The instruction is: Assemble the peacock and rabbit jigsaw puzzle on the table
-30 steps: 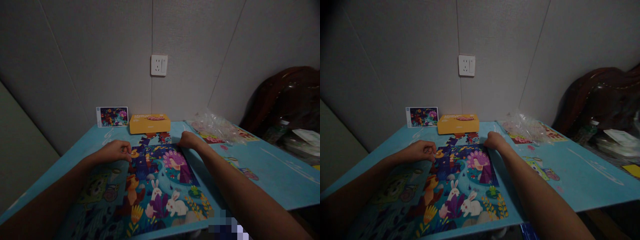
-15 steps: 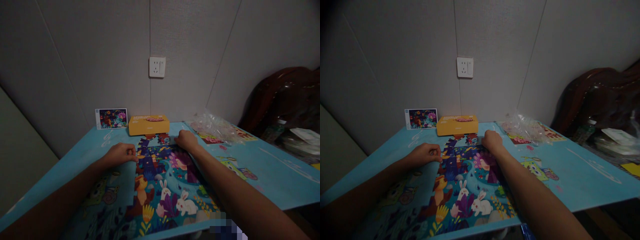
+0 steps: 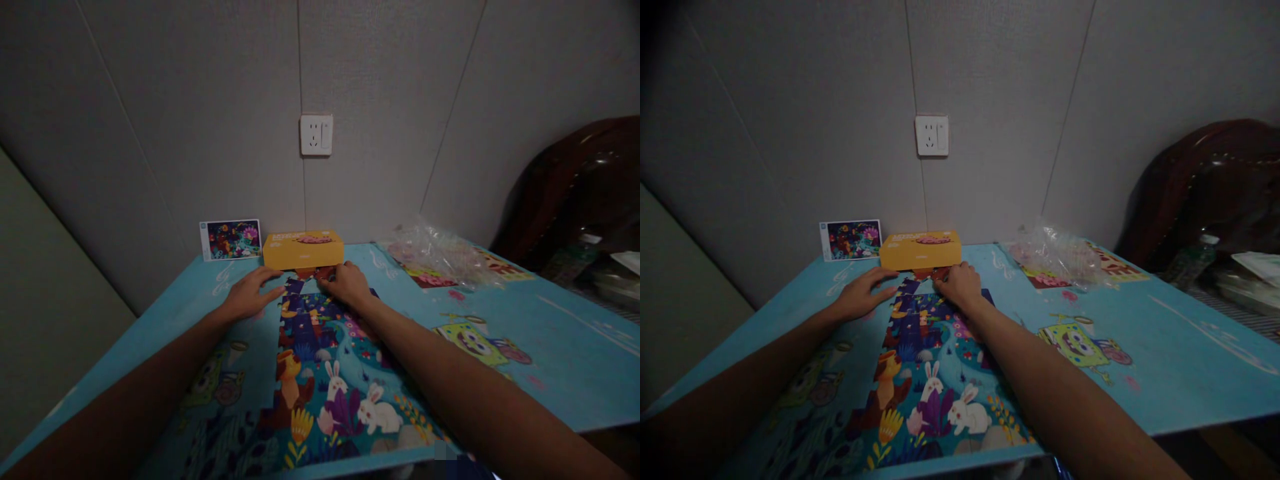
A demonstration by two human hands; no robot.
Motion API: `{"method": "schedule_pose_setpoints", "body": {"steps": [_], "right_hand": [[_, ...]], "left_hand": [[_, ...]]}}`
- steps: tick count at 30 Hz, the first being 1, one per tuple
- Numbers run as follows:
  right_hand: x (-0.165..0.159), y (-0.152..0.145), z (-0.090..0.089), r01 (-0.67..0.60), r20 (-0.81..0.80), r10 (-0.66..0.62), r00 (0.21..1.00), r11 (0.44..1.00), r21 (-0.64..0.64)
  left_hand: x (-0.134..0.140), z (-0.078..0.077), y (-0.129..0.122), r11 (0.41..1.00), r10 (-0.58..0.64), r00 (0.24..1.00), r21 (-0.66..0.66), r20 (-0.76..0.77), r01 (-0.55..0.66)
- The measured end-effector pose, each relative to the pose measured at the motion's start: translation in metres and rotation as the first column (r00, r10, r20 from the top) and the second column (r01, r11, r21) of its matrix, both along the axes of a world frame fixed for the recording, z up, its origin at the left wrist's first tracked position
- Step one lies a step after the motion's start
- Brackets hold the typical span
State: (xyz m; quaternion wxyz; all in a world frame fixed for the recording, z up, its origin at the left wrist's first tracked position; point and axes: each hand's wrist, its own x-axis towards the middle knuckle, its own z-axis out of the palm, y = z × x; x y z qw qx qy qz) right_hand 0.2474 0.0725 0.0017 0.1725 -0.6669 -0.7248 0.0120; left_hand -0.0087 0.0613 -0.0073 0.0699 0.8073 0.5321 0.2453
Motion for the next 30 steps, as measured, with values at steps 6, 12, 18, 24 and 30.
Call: {"method": "schedule_pose_setpoints", "body": {"steps": [6,12,18,24,30], "right_hand": [[0.002,0.005,-0.003,-0.019,-0.018,0.019,1.0,1.0,-0.021],[0.004,0.006,-0.003,-0.052,-0.008,0.052,0.999,0.998,-0.022],[0.01,0.004,-0.004,-0.146,-0.046,0.147,0.988,0.989,0.026],[0.014,0.005,-0.003,-0.21,-0.156,0.224,0.962,0.973,0.1],[0.005,-0.007,0.004,-0.372,-0.306,0.401,0.864,0.916,0.152]], "left_hand": [[0.016,-0.002,0.023,0.994,0.103,0.992,0.036,-0.07,-0.1],[0.021,-0.003,0.028,0.996,0.076,0.996,0.043,-0.035,-0.075],[0.016,-0.002,0.011,0.998,-0.057,0.99,-0.008,0.133,0.058],[-0.003,-0.011,0.013,0.994,0.102,0.903,-0.085,0.418,-0.073],[-0.009,-0.004,-0.01,0.997,0.07,0.852,-0.065,0.519,-0.042]]}}
